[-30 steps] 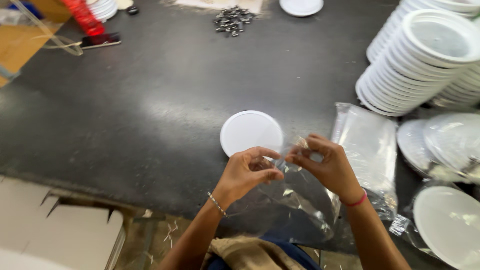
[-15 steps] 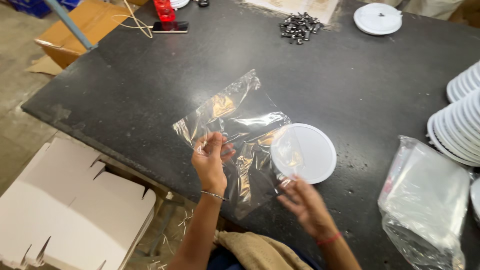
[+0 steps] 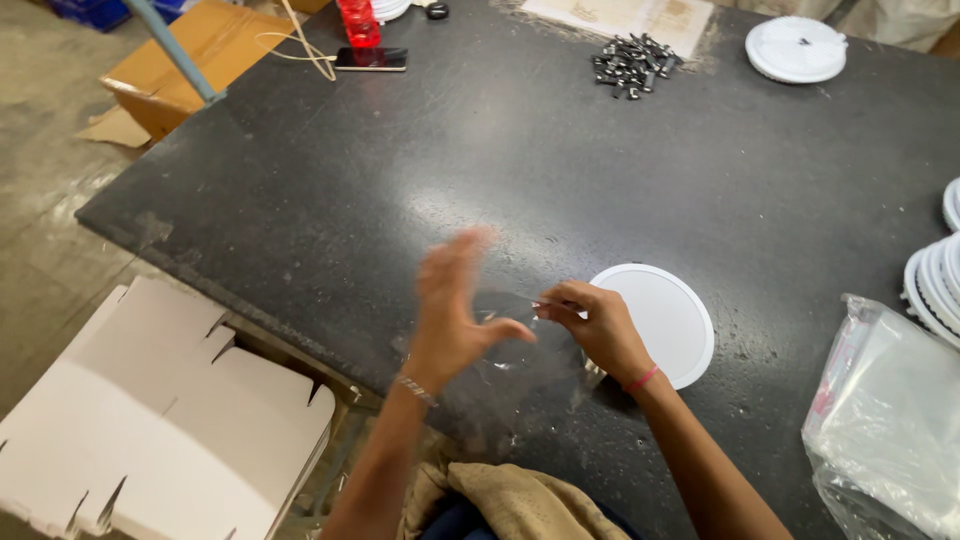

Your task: The person wraps a round LED ceiling light fixture in clear plastic film, folds a white inner box around it, and places the boxed fixture into an open cardboard shipping box. The person then closes the white box, stacks finished boxes aside, and repeats the packing cycle with another fixture.

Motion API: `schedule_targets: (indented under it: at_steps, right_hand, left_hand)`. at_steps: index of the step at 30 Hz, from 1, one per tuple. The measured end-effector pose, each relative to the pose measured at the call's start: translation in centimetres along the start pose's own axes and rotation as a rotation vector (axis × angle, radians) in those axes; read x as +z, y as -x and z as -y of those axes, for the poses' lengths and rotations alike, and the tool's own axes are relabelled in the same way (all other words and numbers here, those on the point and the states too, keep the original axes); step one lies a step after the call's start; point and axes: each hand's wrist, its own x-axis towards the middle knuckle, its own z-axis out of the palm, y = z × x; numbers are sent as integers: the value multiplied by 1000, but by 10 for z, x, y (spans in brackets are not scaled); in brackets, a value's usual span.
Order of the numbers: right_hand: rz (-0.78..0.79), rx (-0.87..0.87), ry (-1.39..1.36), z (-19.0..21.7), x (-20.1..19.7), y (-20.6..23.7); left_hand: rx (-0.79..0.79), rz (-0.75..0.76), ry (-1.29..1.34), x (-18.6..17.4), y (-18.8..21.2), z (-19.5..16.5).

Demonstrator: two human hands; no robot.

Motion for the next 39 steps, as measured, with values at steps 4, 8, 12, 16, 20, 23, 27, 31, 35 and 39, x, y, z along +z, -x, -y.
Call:
schedule_targets:
  at_steps: [4,8,12,16,20,23,27,31,35,39]
  right_hand:
    - [-70,32,63,23,-7,-2]
    - [-219,82,-105,7,-28,1]
    - [-287,113,-397,-20,-35,7]
    - [-331,43,-352,-31,-27,10]
    - [-305,106,-272,-29,-16,6]
    - [-219,99,-406,-30,-21,3]
    - [20,56,-542,-38,-41,2]
    - [198,130,-182,-40,-60,-3]
    - [310,168,197,-25,-58,-24]
    - [80,309,457,5,-43,-62]
  left_hand:
    - [-294,110,268,6,-30,-17]
    - [-451,-26,501,-2,-33,-4]
    - [-666,-47,706,5,-24,4]
    - [-709,-70,693,17,-14,2]
    - [-751,-51,524,21,-4,4]
    - [-688,-74,712,23,1,16]
    - [-661,111,1078,18,8,42]
    - [-444,369,655,3,3,66]
    - [-499,548,55,-7,-29,69]
    - [-384,324,-348,-17,-70,48]
